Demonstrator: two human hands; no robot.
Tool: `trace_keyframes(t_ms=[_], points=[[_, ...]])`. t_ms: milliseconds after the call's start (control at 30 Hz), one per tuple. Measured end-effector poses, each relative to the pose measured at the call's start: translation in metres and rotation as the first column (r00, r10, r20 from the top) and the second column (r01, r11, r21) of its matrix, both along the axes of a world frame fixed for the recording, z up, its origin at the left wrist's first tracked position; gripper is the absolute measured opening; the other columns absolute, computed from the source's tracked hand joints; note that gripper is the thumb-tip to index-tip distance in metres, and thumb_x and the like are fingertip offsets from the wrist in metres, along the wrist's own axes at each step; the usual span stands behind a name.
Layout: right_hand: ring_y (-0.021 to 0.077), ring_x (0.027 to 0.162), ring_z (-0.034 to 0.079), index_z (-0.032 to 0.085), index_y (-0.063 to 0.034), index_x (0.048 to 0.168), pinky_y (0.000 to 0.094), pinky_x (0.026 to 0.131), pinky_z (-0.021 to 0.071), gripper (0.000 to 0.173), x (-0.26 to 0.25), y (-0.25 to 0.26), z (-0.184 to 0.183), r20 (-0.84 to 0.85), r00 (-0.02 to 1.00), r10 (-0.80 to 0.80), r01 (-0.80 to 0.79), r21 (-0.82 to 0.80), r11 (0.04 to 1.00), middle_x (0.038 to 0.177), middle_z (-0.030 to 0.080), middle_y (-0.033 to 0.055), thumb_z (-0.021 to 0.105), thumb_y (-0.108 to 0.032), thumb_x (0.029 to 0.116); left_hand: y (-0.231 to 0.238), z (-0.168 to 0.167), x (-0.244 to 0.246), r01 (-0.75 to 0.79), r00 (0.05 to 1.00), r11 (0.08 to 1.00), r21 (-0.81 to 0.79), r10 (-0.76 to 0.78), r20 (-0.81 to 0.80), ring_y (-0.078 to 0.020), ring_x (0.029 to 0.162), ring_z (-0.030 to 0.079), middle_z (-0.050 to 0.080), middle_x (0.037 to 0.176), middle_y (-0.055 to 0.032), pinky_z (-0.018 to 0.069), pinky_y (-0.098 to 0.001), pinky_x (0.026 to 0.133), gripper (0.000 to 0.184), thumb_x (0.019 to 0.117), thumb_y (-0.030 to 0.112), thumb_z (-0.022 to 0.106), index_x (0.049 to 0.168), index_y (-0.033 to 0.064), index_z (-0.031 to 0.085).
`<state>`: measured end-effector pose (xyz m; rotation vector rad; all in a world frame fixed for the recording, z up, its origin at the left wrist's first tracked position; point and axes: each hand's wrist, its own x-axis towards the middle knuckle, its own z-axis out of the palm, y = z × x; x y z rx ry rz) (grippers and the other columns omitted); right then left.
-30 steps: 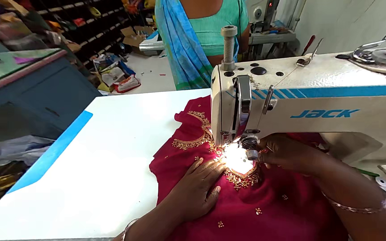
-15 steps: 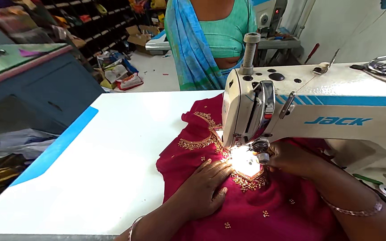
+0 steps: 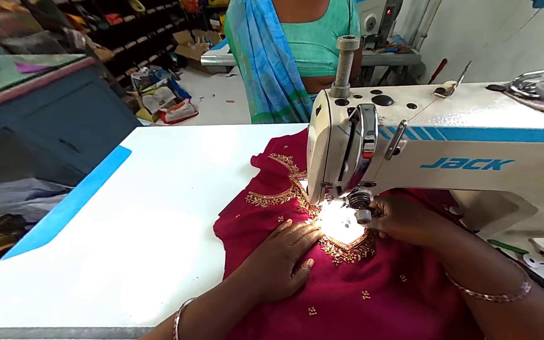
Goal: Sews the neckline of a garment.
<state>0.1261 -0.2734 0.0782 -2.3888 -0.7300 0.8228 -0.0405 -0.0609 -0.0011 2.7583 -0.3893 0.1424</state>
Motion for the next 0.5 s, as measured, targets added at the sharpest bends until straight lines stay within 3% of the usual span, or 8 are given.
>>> trace_keyframes(t_ms=[500], points=[[0.0113, 0.064, 0.057, 0.067, -0.0063, 0.104, 0.0276, 0.062, 0.0503, 0.006, 0.0021, -0.0029, 0.0005, -0.001, 1.0, 0.011, -0.011, -0.032, 0.999, 0.086, 0.064, 0.0059, 0.062, -0.011, 0.1024, 0.0023, 0.0004, 0.0046, 0.002, 1.0, 1.0, -0.008, -0.002, 0.011, -0.0119, 0.149, 0.038, 0.048, 0.157, 0.002, 0.0251, -0.042, 0.124, 0.052, 0.1014, 0.034, 0.043, 0.148, 0.0133, 0.055]])
